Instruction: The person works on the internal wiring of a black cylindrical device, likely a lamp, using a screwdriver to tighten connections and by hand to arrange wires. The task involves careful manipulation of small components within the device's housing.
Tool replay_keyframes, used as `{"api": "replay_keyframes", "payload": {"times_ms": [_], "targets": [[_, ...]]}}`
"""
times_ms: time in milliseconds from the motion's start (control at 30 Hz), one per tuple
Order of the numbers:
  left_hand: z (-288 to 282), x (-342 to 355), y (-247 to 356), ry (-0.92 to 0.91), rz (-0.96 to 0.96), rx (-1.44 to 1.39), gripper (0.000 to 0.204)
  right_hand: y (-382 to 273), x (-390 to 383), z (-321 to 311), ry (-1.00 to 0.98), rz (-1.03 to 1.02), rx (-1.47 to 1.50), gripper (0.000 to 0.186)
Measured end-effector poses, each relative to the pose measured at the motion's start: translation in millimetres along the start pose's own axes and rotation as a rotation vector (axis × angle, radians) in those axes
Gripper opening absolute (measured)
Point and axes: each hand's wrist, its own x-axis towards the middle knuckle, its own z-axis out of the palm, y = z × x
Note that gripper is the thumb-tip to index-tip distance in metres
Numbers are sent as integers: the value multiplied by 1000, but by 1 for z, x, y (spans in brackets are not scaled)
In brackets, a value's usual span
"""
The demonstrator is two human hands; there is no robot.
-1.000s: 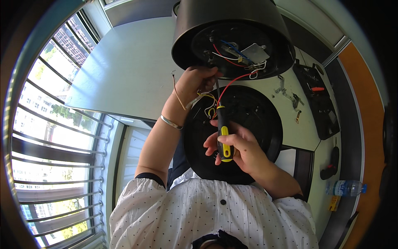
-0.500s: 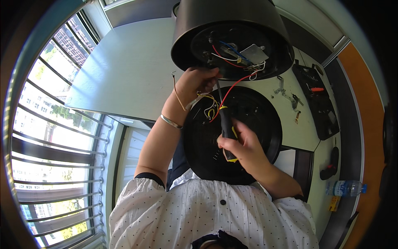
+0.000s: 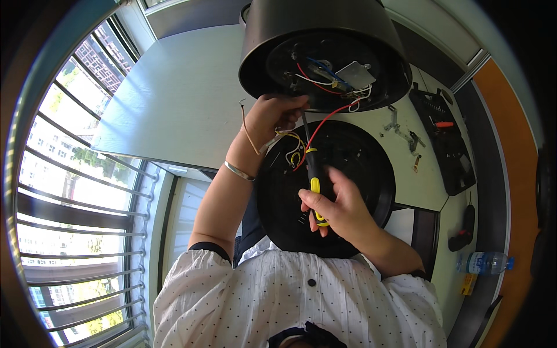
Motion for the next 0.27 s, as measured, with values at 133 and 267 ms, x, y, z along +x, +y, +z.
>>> {"api": "replay_keyframes", "payload": {"times_ms": [133,267], "targets": [[-3,5,-5,-23,-13,-117,19,6,2,0,-157,-34,381,40],[-10,8,-8,-114,-3,-174,21,4,2,-5,-233,-70,230,57]]}}
